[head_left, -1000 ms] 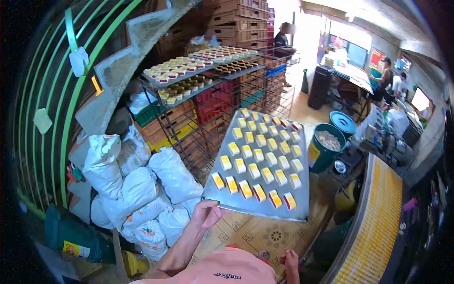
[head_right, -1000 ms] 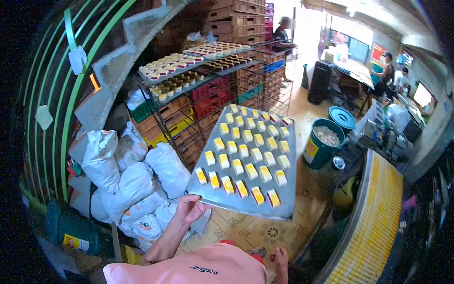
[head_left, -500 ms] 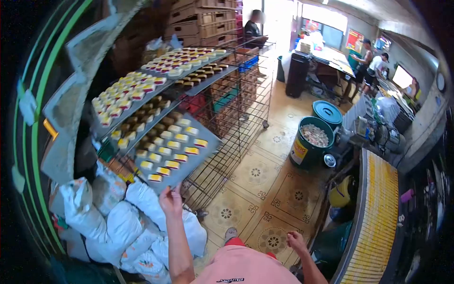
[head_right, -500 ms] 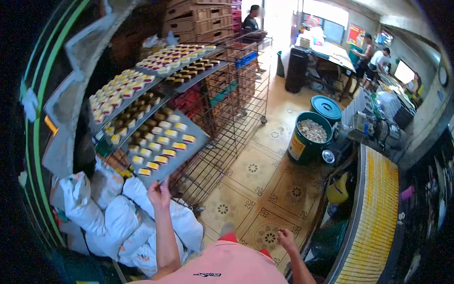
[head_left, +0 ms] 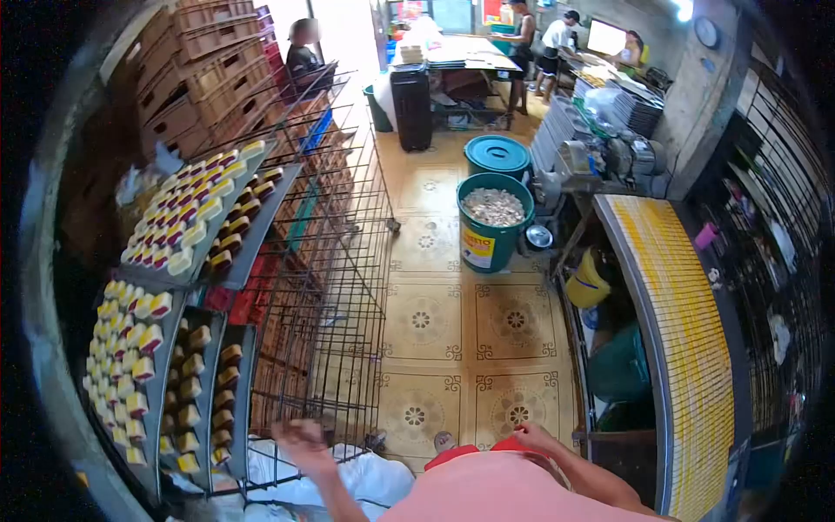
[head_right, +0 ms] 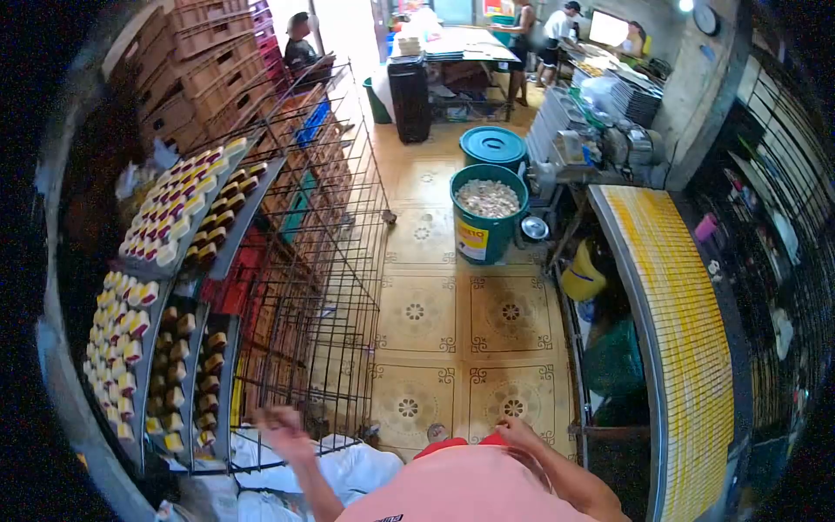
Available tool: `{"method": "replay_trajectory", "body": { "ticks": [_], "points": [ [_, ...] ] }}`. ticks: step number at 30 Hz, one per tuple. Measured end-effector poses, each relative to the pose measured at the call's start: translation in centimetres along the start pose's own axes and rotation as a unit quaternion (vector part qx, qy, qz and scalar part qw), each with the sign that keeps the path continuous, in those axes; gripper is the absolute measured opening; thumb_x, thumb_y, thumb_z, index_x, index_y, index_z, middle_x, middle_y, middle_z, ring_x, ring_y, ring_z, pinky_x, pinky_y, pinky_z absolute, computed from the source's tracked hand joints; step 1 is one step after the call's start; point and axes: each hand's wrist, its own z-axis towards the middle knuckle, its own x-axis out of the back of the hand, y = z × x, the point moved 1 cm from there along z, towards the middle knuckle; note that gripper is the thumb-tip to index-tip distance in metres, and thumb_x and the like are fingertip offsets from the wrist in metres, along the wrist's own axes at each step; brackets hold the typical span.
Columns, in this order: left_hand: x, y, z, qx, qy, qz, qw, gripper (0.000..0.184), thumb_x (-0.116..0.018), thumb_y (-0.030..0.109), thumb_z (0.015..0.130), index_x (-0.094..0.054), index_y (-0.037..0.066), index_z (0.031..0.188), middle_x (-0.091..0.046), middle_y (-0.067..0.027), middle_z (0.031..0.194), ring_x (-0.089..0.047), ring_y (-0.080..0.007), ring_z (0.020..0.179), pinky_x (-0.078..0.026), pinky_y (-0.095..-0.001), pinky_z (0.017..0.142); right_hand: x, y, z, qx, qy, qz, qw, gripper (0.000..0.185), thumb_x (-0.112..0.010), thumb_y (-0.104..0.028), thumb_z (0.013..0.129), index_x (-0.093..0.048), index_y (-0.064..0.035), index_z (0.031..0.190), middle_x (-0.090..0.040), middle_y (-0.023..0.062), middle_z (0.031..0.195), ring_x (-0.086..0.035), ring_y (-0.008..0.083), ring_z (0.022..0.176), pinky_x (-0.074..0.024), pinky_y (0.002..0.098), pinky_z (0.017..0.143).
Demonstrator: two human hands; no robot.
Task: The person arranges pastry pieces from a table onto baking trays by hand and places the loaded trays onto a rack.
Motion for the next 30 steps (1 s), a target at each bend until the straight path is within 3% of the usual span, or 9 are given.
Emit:
{"method": "replay_trajectory", "body": {
  "ticks": [2, 3, 6, 9, 15, 18, 25, 27, 30],
  "points": [
    [0.6, -6.1, -0.4, 0.221, 0.060, 0.091, 0.969, 0.035, -0.057, 0.038, 0.100, -0.052, 0.013, 0.124, -0.058, -0.0042, 0.093, -0.059, -0.0177, 0.079, -0.052, -0.0316, 0.072, -0.2, -0.4, -0.3, -0.013, -0.010, 0.004, 1.000, 0.036, -0.059, -0.026, 0.089, -0.070, 0.0014, 0.110, -0.073, 0.0200, 0.103, -0.070, 0.0301, 0.098, -0.0535, 0.0381, 0.087],
    [2.4, -10.3, -0.6, 0.298, -0.061, 0.082, 0.949, 0.021, -0.056, 0.034, 0.101, -0.057, 0.014, 0.100, -0.062, -0.0015, 0.085, -0.058, -0.0122, 0.074, -0.051, -0.0274, 0.066, -0.4, -0.5, -0.6, -0.018, 0.010, -0.001, 1.000, 0.037, -0.061, -0.026, 0.089, -0.069, 0.0010, 0.113, -0.073, 0.0191, 0.102, -0.070, 0.0268, 0.094, -0.0542, 0.0373, 0.085],
    [-1.2, -15.5, -5.7, 0.436, -0.175, 0.337, 0.816, 0.035, -0.062, 0.024, 0.097, -0.055, 0.007, 0.127, -0.066, -0.0110, 0.105, -0.067, -0.0191, 0.097, -0.056, -0.0319, 0.081, -0.6, 0.8, -1.0, -0.035, 0.053, 0.001, 0.998, 0.038, -0.062, -0.024, 0.089, -0.068, 0.0015, 0.117, -0.073, 0.0187, 0.099, -0.070, 0.0238, 0.089, -0.0553, 0.0364, 0.081],
    [-1.1, -21.7, -8.1, 0.395, -0.395, 0.453, 0.695, 0.048, -0.062, 0.027, 0.098, -0.050, 0.004, 0.138, -0.065, -0.0161, 0.116, -0.067, -0.0245, 0.104, -0.056, -0.0366, 0.086, -0.3, 3.2, -2.3, -0.038, 0.121, 0.048, 0.991, 0.035, -0.062, -0.022, 0.090, -0.068, 0.0027, 0.113, -0.073, 0.0180, 0.094, -0.070, 0.0230, 0.085, -0.0559, 0.0350, 0.076],
    [-6.4, -25.1, -12.3, 0.230, -0.638, 0.573, 0.460, 0.053, -0.060, 0.032, 0.098, -0.052, -0.001, 0.138, -0.065, -0.0253, 0.124, -0.066, -0.0366, 0.109, -0.053, -0.0437, 0.094, -4.6, 17.4, -5.4, -0.036, 0.239, 0.111, 0.964, 0.019, -0.060, -0.016, 0.093, -0.067, 0.0005, 0.098, -0.067, 0.0066, 0.076, -0.063, 0.0137, 0.062, -0.0519, 0.0297, 0.056],
    [-9.5, -25.4, -14.6, 0.198, -0.661, 0.634, 0.350, 0.054, -0.057, 0.035, 0.099, -0.050, 0.002, 0.141, -0.065, -0.0248, 0.124, -0.064, -0.0386, 0.114, -0.051, -0.0454, 0.097, -5.7, 19.8, -9.9, -0.224, 0.181, 0.259, 0.922, 0.018, -0.059, -0.016, 0.095, -0.067, -0.0013, 0.100, -0.066, 0.0088, 0.075, -0.062, 0.0167, 0.056, -0.0507, 0.0318, 0.050],
    [-8.4, -30.0, -21.5, 0.268, -0.705, 0.597, 0.273, 0.055, -0.057, 0.038, 0.099, -0.046, 0.012, 0.146, -0.066, -0.0212, 0.124, -0.063, -0.0373, 0.116, -0.050, -0.0471, 0.097, -13.7, 28.8, -16.3, -0.351, 0.218, 0.413, 0.812, 0.015, -0.058, -0.014, 0.093, -0.065, -0.0023, 0.098, -0.064, 0.0119, 0.068, -0.061, 0.0205, 0.050, -0.0493, 0.0356, 0.042],
    [-7.9, -31.2, -23.1, 0.255, -0.762, 0.569, 0.176, 0.055, -0.056, 0.038, 0.098, -0.046, 0.012, 0.146, -0.065, -0.0211, 0.126, -0.063, -0.0384, 0.117, -0.051, -0.0470, 0.098, -14.9, 29.5, -17.9, -0.348, 0.239, 0.449, 0.788, 0.014, -0.057, -0.013, 0.094, -0.062, -0.0025, 0.102, -0.063, 0.0121, 0.067, -0.060, 0.0213, 0.049, -0.0507, 0.0359, 0.042],
    [-8.5, -31.9, -24.1, 0.299, -0.770, 0.535, 0.179, 0.058, -0.057, 0.039, 0.098, -0.044, 0.011, 0.147, -0.062, -0.0221, 0.131, -0.062, -0.0395, 0.119, -0.050, -0.0464, 0.100, -19.9, 34.9, -16.9, -0.368, 0.257, 0.500, 0.740, 0.016, -0.056, -0.014, 0.096, -0.060, -0.0033, 0.107, -0.063, 0.0125, 0.067, -0.061, 0.0224, 0.049, -0.0527, 0.0367, 0.042]
  ]
}}
